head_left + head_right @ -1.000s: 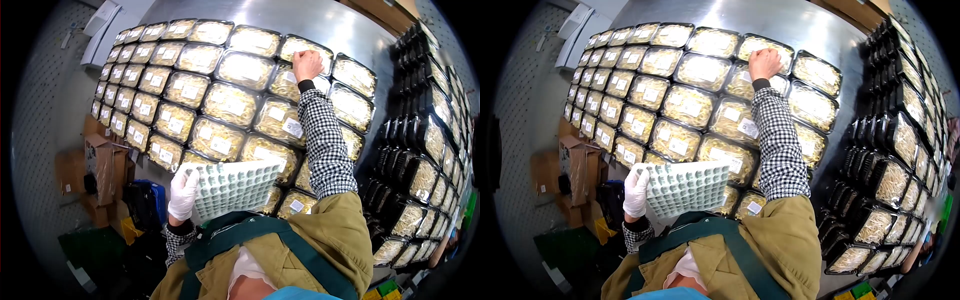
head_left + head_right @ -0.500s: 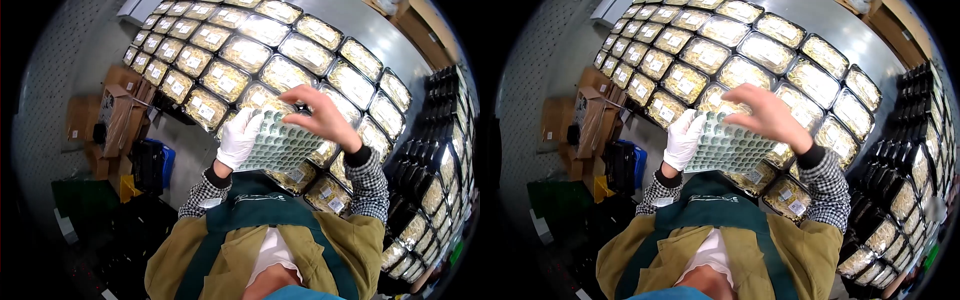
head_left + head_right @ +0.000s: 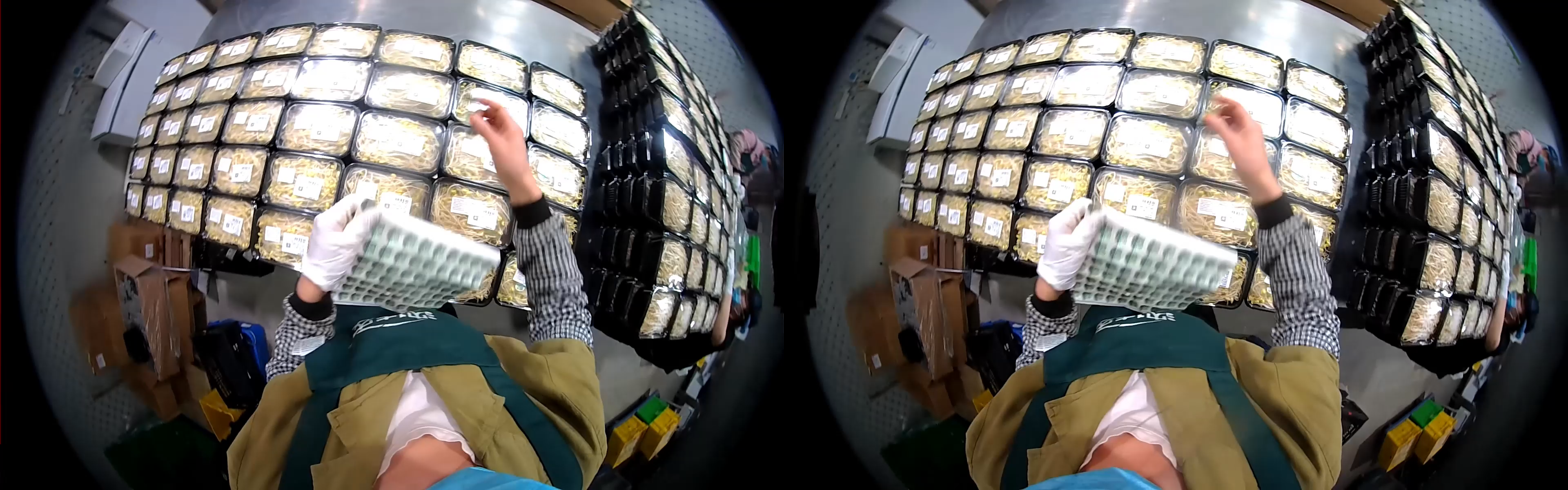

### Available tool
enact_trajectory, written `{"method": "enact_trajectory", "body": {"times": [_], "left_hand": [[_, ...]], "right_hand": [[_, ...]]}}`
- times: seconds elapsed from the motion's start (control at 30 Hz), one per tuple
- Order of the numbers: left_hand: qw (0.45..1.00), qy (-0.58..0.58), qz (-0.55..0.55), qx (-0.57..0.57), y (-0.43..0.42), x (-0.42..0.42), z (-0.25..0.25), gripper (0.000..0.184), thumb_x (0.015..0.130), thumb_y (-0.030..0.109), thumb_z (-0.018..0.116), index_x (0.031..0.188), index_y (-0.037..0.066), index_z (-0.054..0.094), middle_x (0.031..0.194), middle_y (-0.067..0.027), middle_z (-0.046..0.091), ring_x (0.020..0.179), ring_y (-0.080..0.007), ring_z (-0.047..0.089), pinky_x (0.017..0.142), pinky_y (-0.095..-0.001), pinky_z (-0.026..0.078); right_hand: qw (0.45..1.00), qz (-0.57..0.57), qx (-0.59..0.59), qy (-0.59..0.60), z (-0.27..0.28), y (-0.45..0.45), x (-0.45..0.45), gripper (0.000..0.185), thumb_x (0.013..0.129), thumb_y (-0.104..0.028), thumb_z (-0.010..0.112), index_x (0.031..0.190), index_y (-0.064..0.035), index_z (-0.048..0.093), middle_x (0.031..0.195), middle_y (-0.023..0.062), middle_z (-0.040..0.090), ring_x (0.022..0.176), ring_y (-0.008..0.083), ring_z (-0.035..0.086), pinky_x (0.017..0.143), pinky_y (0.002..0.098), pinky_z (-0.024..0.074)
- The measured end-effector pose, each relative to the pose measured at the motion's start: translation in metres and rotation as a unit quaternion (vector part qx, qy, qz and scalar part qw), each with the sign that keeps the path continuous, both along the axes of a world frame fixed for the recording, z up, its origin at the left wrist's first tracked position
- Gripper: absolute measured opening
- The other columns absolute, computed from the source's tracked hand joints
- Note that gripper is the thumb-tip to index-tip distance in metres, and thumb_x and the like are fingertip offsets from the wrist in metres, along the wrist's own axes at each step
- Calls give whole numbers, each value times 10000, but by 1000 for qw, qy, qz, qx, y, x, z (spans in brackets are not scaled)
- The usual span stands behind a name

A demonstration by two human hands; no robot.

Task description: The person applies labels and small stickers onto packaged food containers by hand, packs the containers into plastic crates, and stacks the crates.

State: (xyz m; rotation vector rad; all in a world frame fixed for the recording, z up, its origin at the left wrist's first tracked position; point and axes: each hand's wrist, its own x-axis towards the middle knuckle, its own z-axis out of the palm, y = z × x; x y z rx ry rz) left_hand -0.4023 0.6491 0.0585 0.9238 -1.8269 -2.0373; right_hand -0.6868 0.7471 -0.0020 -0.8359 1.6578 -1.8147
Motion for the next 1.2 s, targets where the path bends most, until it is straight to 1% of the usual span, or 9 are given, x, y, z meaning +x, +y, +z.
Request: {"method": "enact_trajectory", "body": {"times": [0.1,0.2,0.3,0.37,0.57,0.7,0.87,1.03,1.2], "left_hand": [[973,72,-149,158,-20,22,17,243,839,-18,613,1081,-34,602,908,-62,645,752,-97,607,675,-216,502],[960,93,-250,84,-49,51,12,310,804,-55,633,1113,-48,607,879,-92,666,717,-117,624,668,-237,525],[974,101,-204,2,-69,79,4,198,810,-3,660,1005,-39,660,868,-106,668,717,-130,633,632,-228,503],[982,92,-130,97,-75,91,8,127,833,32,648,948,-21,656,887,-97,659,768,-145,636,691,-252,503],[999,37,1,-9,-93,104,2,148,897,126,595,986,8,586,857,-37,622,739,-90,561,688,-222,449],[1000,-4,-26,13,-90,78,10,159,919,152,530,1022,46,589,827,20,590,656,-10,475,556,-144,353],[997,-13,-62,39,-91,83,10,207,920,152,515,1090,38,548,927,-17,608,725,-31,511,589,-160,384],[992,49,-97,63,-94,90,7,320,910,230,539,1147,18,500,987,-42,592,800,-67,535,680,-191,412],[983,52,-163,62,-93,84,-1,347,921,181,508,1221,7,476,935,-16,562,664,-32,419,647,-185,378]], "right_hand": [[960,-159,166,158,-73,-17,-68,544,774,-72,684,1260,9,455,1105,135,537,835,156,617,714,265,499],[922,-224,154,276,-104,-39,-77,528,766,-39,660,1255,-18,460,1108,140,518,773,169,614,710,293,503],[856,-219,214,416,-119,-45,-78,493,757,5,613,1222,-17,453,1063,173,509,770,272,603,717,382,499],[830,-268,218,438,-114,-42,-75,466,759,29,569,1209,-14,456,1071,178,511,839,296,590,756,384,478],[915,-304,232,129,-95,18,-9,384,784,-134,647,1125,0,535,751,77,656,640,171,614,626,314,487],[889,-300,276,207,-104,20,42,419,781,-173,665,1148,-33,519,728,29,657,706,194,618,727,343,460],[797,-322,352,369,-95,21,50,456,803,-133,606,1219,-37,445,1102,156,506,971,301,533,824,397,407],[882,-365,243,172,-99,72,97,152,780,-165,679,763,-26,619,903,140,607,928,271,558,776,367,440],[829,-358,328,277,-104,72,160,174,763,-198,692,742,-38,624,966,125,584,940,292,549,811,394,423]]}}
